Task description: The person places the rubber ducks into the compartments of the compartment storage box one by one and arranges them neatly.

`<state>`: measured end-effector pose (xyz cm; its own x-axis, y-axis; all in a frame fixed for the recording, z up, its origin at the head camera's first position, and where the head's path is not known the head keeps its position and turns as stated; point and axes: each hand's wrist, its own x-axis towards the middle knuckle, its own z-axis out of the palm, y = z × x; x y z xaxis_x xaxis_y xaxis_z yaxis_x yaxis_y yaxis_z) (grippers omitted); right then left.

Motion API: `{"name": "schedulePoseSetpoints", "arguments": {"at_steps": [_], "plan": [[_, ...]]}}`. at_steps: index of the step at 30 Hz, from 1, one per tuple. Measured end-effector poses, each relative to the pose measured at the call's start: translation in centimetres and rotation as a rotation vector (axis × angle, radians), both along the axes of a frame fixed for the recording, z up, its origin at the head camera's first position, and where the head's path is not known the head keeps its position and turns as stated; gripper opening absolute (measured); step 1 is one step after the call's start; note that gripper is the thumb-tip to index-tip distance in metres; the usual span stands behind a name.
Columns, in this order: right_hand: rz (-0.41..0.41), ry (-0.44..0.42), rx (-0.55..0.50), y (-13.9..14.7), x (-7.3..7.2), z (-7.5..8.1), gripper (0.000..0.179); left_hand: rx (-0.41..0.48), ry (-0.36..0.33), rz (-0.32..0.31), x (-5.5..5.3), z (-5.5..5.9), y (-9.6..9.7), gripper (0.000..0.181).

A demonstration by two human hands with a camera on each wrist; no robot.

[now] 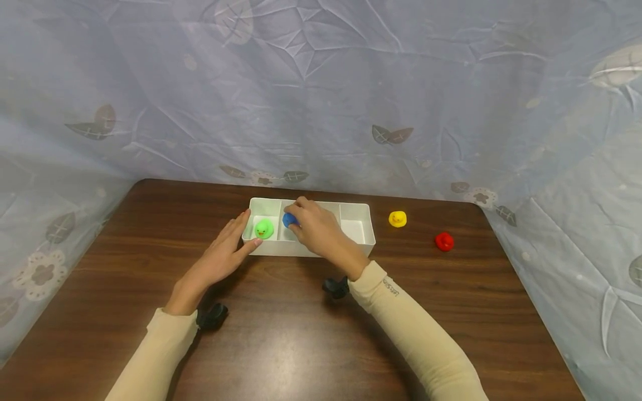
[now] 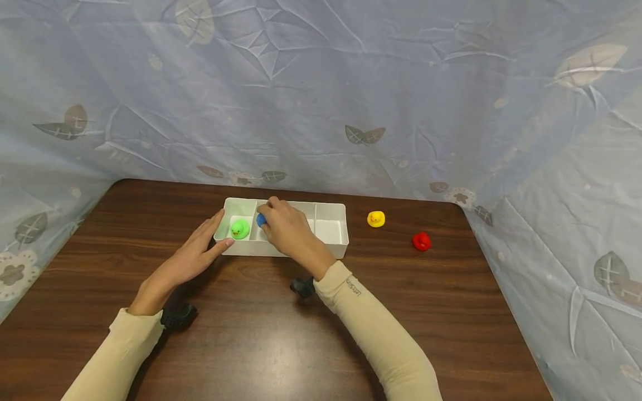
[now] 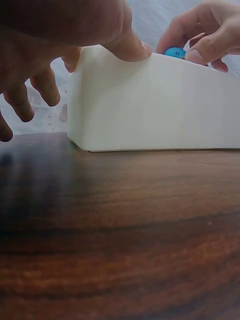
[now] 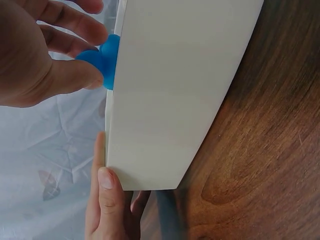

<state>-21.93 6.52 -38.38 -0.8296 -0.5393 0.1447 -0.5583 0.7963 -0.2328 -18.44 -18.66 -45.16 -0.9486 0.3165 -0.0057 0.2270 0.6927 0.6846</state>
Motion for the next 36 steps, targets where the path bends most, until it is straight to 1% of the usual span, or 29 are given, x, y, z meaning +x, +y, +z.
{"name": "schedulePoseSetpoints", "arguments": {"at_steps": [8, 15, 26, 36], "plan": [[0.006, 0.003, 0.003, -0.22, -0.11, -0.32, 0.038, 0.003, -0.014, -0.003, 0.09, -0.09, -0.02, 0.088], [0.016, 0.008, 0.003, -0.36, -0.18, -0.46, 0.037, 0.001, 0.001, -0.003, -0.03, -0.03, 0.00, 0.088], [0.023, 0.014, 0.004, -0.47, -0.28, -0.81, 0.035, -0.002, -0.009, -0.001, 0.00, -0.15, -0.03, 0.087], [0.013, 0.006, 0.003, -0.51, -0.43, -0.98, 0.036, 0.007, 0.011, -0.013, -0.11, -0.17, -0.09, 0.087]]}}
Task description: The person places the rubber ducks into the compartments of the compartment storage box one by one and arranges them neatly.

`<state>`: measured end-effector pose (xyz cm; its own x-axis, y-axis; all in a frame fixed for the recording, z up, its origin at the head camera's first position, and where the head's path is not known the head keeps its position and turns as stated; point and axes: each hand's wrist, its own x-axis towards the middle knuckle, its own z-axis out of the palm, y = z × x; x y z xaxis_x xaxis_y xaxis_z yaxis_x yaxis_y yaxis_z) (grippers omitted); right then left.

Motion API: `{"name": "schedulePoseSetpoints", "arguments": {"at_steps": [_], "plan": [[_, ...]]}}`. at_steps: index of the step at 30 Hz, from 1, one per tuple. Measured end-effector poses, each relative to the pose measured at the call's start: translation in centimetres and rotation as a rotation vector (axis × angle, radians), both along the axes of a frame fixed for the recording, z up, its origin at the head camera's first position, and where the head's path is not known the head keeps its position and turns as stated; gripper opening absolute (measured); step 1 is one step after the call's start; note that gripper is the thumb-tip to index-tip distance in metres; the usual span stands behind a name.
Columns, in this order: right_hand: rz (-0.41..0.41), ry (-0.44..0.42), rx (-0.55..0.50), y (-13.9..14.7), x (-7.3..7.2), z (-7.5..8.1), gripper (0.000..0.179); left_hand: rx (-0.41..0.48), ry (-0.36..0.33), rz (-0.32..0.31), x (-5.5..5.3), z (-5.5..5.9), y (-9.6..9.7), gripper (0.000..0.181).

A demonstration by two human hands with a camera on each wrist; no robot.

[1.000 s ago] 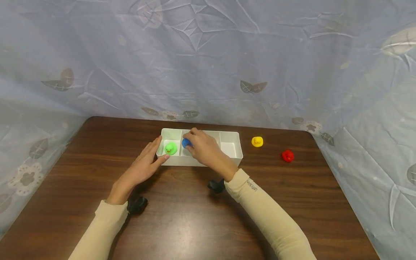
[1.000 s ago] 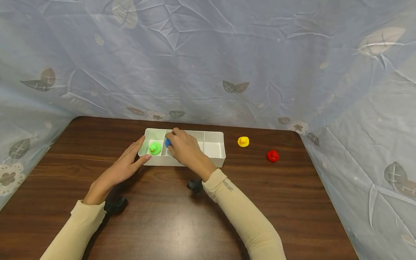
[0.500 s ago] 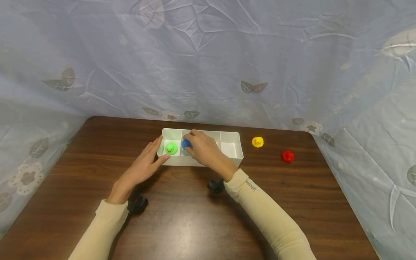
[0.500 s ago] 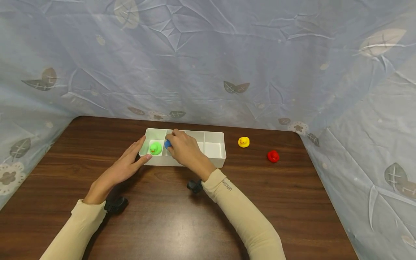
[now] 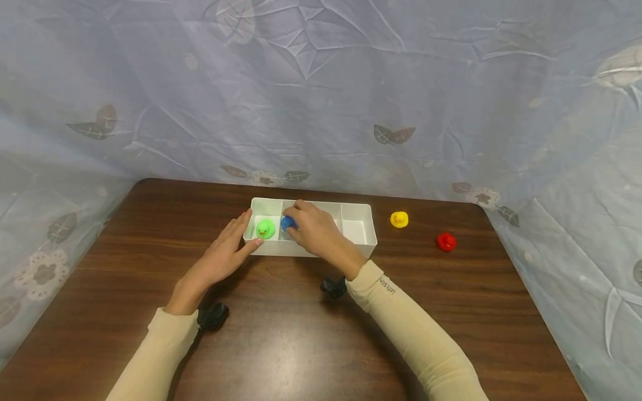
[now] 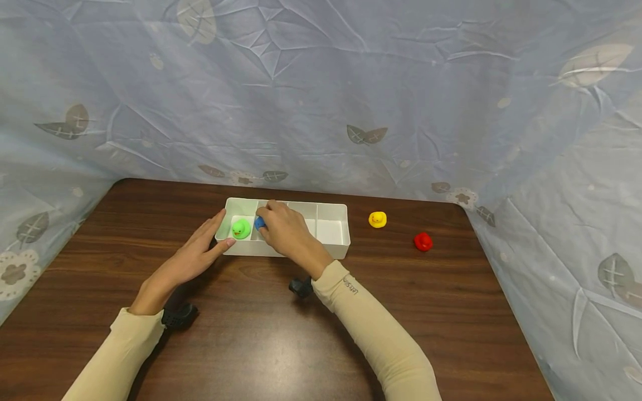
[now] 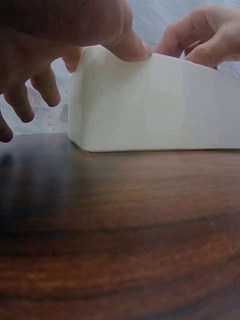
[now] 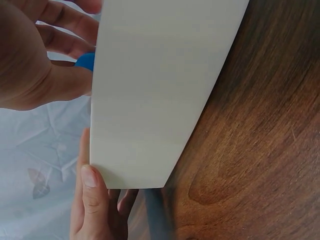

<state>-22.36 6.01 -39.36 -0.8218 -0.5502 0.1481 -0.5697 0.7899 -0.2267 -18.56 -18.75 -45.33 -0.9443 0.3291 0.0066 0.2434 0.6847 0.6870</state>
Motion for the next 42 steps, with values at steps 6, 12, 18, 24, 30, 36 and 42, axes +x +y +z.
{"name": "schedulePoseSetpoints", "arguments": {"at_steps": [6, 12, 18, 24, 30, 36, 42], "plan": [[0.002, -0.011, -0.002, 0.0, -0.2, -0.2, 0.036, 0.003, 0.005, -0.001, 0.0, 0.1, 0.0, 0.087], [-0.024, -0.033, -0.006, 0.0, -0.4, -0.4, 0.039, -0.007, -0.011, 0.012, 0.2, 0.1, 0.0, 0.087], [-0.035, -0.036, -0.001, 0.3, -0.4, -0.2, 0.038, -0.013, -0.007, 0.014, 0.1, 0.3, 0.0, 0.087], [-0.021, -0.044, -0.008, 0.3, -0.3, -0.2, 0.035, -0.016, -0.008, 0.014, 0.2, 0.2, 0.0, 0.087], [0.008, 0.032, 0.008, -0.5, -0.7, -0.5, 0.022, -0.010, -0.007, 0.016, 0.2, 0.0, 0.0, 0.087], [0.027, 0.093, 0.036, -1.3, -1.5, -1.3, 0.008, -0.011, -0.019, 0.013, 0.2, -0.1, 0.0, 0.087], [0.038, 0.113, 0.040, -1.3, -2.0, -1.7, 0.002, -0.012, -0.018, 0.015, 0.1, 0.0, 0.0, 0.087]]}}
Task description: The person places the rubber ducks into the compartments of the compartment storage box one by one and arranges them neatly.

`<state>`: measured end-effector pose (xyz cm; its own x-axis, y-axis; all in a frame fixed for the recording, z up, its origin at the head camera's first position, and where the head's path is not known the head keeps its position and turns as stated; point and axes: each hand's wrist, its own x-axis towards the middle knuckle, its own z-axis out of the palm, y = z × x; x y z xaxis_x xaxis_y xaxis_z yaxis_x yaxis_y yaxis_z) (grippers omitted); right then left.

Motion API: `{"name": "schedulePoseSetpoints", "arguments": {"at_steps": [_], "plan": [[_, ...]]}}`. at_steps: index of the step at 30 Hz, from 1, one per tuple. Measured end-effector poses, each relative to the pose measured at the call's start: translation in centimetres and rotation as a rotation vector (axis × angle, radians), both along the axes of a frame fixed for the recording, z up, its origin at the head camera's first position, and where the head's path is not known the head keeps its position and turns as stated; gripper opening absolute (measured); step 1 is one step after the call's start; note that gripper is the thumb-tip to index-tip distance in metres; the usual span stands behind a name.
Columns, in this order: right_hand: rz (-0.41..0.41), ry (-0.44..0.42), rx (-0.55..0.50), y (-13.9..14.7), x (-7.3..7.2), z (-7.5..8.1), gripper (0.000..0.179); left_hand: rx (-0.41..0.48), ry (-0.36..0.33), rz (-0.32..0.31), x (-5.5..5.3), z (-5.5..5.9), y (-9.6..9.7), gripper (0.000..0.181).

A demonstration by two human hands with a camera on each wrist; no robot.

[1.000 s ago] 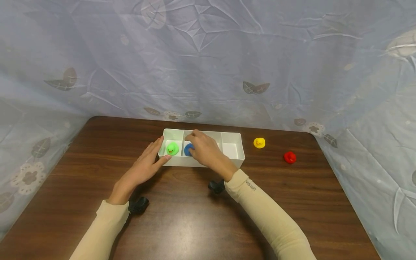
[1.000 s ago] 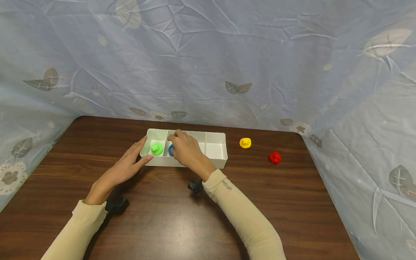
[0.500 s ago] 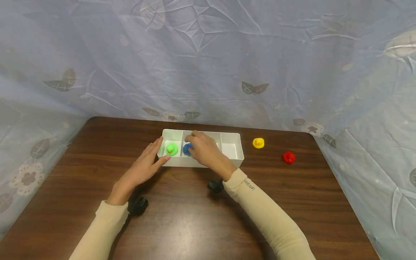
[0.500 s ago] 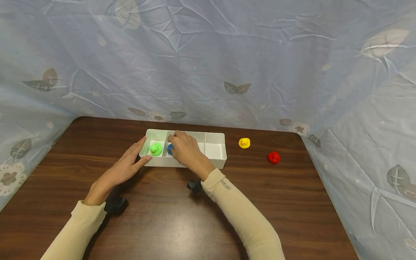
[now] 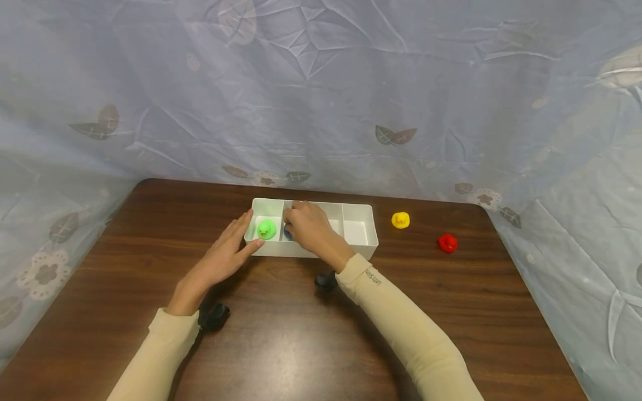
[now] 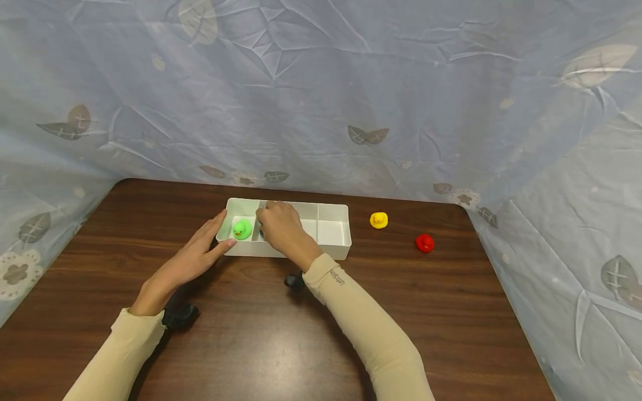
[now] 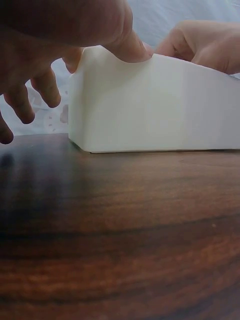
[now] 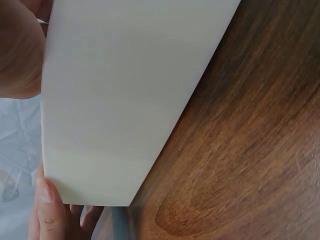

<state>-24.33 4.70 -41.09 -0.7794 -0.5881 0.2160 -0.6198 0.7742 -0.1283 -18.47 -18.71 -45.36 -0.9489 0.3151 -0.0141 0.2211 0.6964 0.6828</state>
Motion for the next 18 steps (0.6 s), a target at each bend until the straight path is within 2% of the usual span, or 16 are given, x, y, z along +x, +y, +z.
{"name": "schedulePoseSetpoints", "arguments": {"at_steps": [18], "plan": [[0.034, -0.059, 0.050, 0.68, -0.12, 0.64, 0.007, 0.007, -0.022, -0.008, -0.05, 0.19, -0.02, 0.087]]}}
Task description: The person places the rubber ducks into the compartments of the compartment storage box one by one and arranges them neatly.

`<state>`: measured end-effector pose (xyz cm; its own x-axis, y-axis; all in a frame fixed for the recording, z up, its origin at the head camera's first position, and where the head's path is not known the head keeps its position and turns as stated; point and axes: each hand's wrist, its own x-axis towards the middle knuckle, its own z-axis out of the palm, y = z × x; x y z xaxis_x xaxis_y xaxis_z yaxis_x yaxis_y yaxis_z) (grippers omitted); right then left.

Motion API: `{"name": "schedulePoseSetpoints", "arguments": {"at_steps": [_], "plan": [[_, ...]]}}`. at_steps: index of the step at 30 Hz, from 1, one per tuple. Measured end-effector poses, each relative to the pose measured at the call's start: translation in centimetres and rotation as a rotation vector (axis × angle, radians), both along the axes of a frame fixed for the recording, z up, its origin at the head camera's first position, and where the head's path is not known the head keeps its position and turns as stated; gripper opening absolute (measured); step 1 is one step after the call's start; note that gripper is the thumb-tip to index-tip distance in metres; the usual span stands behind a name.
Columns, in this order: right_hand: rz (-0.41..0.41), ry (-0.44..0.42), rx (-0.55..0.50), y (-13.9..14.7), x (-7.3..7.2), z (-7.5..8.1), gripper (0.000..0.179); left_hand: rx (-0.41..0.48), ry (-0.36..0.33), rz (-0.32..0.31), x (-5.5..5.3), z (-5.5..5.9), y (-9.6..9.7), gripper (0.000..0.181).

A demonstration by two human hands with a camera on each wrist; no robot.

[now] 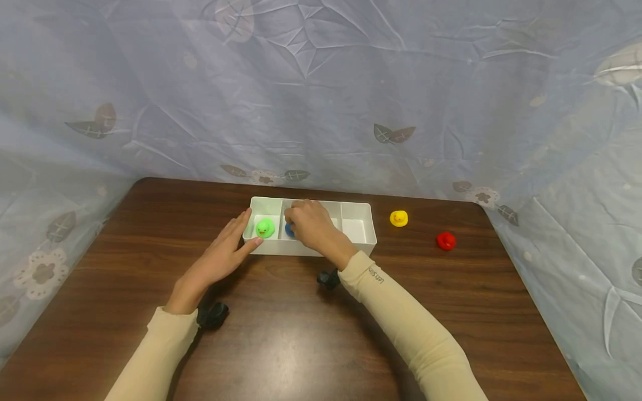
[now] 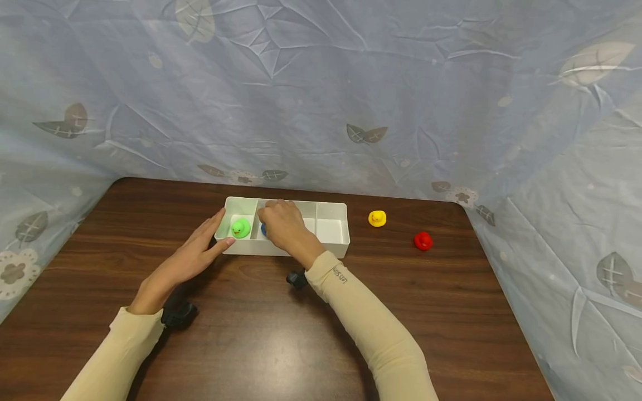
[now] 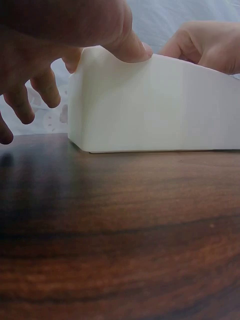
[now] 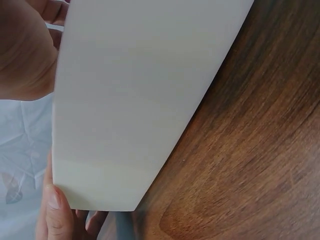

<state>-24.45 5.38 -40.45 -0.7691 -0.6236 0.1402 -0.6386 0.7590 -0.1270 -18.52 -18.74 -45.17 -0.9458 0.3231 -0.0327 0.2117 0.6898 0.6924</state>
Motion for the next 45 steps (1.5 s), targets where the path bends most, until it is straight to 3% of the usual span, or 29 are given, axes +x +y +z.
{"name": "schedulePoseSetpoints", "arguments": {"at_steps": [18, 27, 35, 45], "plan": [[-0.040, -0.020, 0.015, 0.1, 0.1, 0.0, 0.013, 0.005, 0.003, -0.006, 0.0, 0.0, 0.0, 0.088], [-0.074, -0.037, -0.062, 1.0, 0.0, 1.0, 0.022, -0.007, 0.020, -0.004, 0.0, 0.1, 0.0, 0.086], [-0.100, -0.050, -0.103, 2.2, 0.5, 1.7, 0.024, -0.148, 0.072, 0.035, 0.3, 0.2, 0.2, 0.087], [-0.122, -0.029, -0.119, 3.9, 0.8, 1.8, 0.024, -0.164, 0.073, 0.033, 0.3, 0.4, 0.4, 0.087]]}}
